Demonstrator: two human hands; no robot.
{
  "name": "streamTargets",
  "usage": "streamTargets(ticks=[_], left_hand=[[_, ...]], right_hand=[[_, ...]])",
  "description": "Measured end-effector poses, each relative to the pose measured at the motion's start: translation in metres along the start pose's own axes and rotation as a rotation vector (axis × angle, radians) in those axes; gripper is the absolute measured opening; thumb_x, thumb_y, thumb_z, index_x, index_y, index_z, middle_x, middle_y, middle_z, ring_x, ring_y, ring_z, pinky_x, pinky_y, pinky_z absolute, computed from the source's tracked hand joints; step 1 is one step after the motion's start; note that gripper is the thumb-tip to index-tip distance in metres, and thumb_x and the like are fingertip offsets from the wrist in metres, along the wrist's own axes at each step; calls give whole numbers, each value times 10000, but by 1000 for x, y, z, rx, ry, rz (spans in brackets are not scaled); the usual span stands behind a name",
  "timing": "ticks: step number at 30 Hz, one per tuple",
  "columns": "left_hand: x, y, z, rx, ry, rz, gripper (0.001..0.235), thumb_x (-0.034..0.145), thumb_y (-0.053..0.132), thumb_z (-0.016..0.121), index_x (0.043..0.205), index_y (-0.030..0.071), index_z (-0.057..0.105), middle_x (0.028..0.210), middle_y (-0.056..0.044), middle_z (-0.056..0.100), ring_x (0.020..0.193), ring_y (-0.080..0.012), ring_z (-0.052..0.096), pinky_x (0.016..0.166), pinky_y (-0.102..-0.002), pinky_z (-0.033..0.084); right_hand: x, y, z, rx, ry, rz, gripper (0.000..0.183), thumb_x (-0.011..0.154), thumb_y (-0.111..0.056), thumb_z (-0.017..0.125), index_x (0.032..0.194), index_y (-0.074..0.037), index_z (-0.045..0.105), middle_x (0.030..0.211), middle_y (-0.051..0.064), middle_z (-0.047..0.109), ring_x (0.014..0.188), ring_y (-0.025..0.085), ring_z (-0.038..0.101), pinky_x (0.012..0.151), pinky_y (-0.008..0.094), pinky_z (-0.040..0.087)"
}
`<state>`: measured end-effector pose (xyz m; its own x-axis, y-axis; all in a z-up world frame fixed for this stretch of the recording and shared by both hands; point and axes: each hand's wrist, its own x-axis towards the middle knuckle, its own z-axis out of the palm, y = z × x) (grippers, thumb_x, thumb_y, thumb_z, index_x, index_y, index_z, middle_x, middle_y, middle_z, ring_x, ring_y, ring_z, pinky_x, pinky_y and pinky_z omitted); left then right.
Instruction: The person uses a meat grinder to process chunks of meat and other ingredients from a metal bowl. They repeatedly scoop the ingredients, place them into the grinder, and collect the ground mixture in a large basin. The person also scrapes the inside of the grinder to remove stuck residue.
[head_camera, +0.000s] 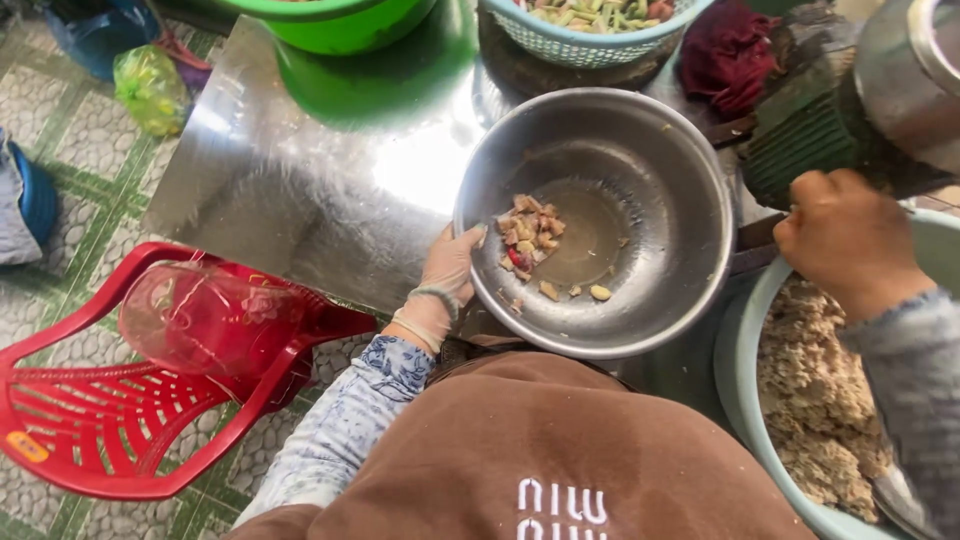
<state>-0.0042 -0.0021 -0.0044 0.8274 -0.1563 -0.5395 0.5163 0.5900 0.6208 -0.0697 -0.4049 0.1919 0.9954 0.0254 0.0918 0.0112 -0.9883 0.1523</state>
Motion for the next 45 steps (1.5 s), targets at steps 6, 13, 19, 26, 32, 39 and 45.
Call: streamTargets(ticks=[6, 13, 19, 26, 32, 39, 45], left_hand=[[0, 2, 1, 24, -2, 30, 335, 953, 81, 652, 1275, -10, 648, 961, -86, 705, 790, -190, 680, 709, -349, 612], [2, -2, -3, 100, 81, 28, 284, 916, 69, 714, 1198, 41, 731, 963, -58, 732, 867, -176, 655, 815, -345, 583], [-3, -8, -5, -21, -59, 142, 340, 924, 7, 687, 1263, 28, 688, 1056, -8, 744, 971, -132, 659, 898, -285, 554], [-2, 1, 1, 48, -3, 59, 323, 919, 46, 696, 1243, 52, 692, 930, -4, 697, 808, -112, 605, 767, -286, 534], [14, -14, -15, 55, -142, 177, 213, 1045, 114, 723, 1203, -23, 679, 916, -23, 642, 816, -124, 558, 764, -276, 480], [6, 9, -1, 106, -27, 100, 323, 967, 129, 697, 1265, 5, 679, 1033, -42, 709, 900, -141, 626, 836, -306, 526], [6, 11, 3, 109, -87, 140, 361, 951, 93, 692, 1300, 5, 664, 1093, -45, 730, 951, -136, 656, 875, -291, 543]], right_hand=[[50, -106, 4, 766, -164, -55, 182, 916, -161, 705, 1049, -37, 700, 925, 83, 746, 797, 153, 700, 716, 336, 571], [144, -206, 241, 952, 179, 2, 431, 927, -270, 738, 1302, -74, 653, 1226, 188, 629, 1126, 371, 611, 979, 451, 509], [67, -259, 197, 787, -98, -218, 485, 799, -439, 759, 1225, -215, 699, 1305, 93, 590, 1230, 337, 493, 1006, 607, 413], [44, -215, 161, 1014, -942, -366, 371, 862, -299, 671, 1219, -230, 746, 1288, 34, 665, 1189, 254, 645, 1055, 422, 502], [61, -274, 206, 1001, -143, -266, 398, 924, -231, 673, 1266, -38, 612, 1252, 188, 569, 1129, 369, 591, 978, 448, 505], [45, -203, 164, 631, -595, -764, 221, 878, -159, 640, 1084, -114, 704, 1131, 146, 624, 1077, 311, 605, 928, 457, 511], [70, -197, 171, 535, -232, -228, 447, 805, -369, 788, 1176, -130, 715, 1228, 185, 593, 1170, 389, 532, 976, 567, 430]])
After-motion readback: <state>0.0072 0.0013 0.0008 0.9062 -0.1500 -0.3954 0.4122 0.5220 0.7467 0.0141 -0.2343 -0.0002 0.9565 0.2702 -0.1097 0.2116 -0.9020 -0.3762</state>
